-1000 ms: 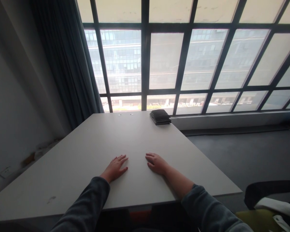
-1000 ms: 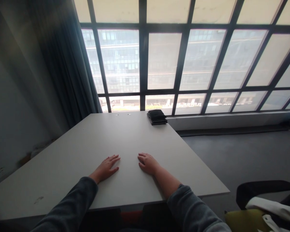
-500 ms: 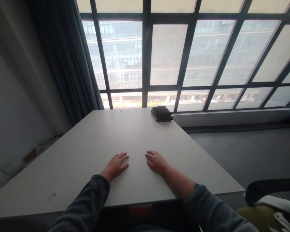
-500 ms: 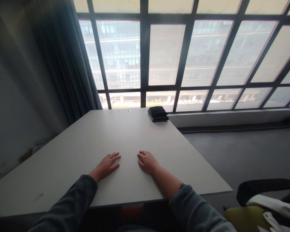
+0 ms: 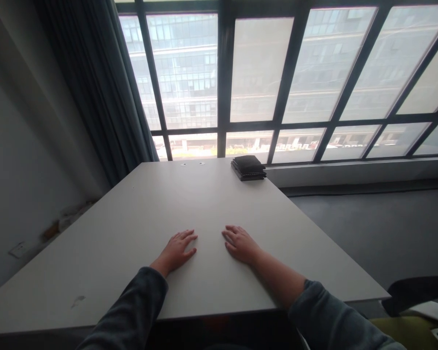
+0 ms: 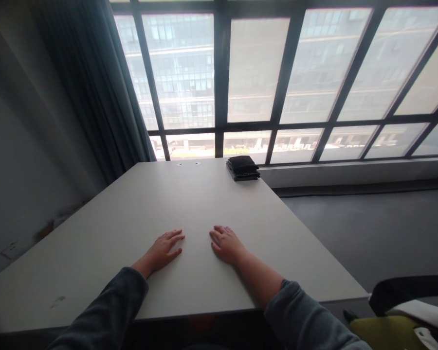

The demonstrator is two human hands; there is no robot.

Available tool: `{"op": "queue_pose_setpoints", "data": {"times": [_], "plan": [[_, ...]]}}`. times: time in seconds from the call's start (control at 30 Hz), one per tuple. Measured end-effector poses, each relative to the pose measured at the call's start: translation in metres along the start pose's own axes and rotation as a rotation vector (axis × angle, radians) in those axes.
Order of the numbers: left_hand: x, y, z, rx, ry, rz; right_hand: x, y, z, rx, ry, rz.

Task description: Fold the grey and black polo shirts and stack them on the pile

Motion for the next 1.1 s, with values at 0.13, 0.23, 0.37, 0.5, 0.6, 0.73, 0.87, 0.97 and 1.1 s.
{"op": "queue_pose_setpoints", "data": {"times": [0.13, 0.23, 0.37, 0.5, 0.6, 0.73, 0.87, 0.97, 1.1], "plan": [[0.001, 0.000, 0.000, -0.002, -0.001, -0.012, 0.004, -0.013, -0.005, 0.072, 0.011, 0.094], [-0.004, -0.005, 0.002, 0.003, -0.010, -0.025, 0.002, -0.027, -0.014, 0.067, 0.021, 0.137], [-0.023, -0.031, 0.012, 0.066, -0.066, 0.003, -0.011, -0.055, -0.032, -0.055, 0.045, 0.201], [-0.030, -0.067, 0.031, 0.041, -0.139, 0.032, -0.019, -0.078, -0.049, -0.107, 0.079, 0.253], [-0.016, -0.075, 0.041, -0.018, -0.161, -0.014, -0.015, -0.081, -0.051, -0.104, 0.102, 0.273], [0.010, -0.069, 0.043, -0.013, -0.194, -0.032, -0.011, -0.077, -0.048, -0.099, 0.105, 0.278], [0.018, -0.068, 0.046, -0.016, -0.225, -0.046, -0.014, -0.076, -0.047, -0.097, 0.097, 0.281], [0.019, -0.070, 0.048, -0.027, -0.246, -0.045, -0.013, -0.074, -0.046, -0.095, 0.097, 0.283], [0.023, -0.070, 0.048, -0.053, -0.240, -0.007, -0.008, -0.069, -0.044, -0.115, 0.091, 0.286]]}}
Point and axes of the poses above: each hand's wrist, its own y-axis away from the middle knuckle, its own x-axis out of the palm, z = x × y, the point moved 7 cm from there along -y, towards the middle knuckle, and after that the axes turned 15 degrees about z, right-handed, at the moved point
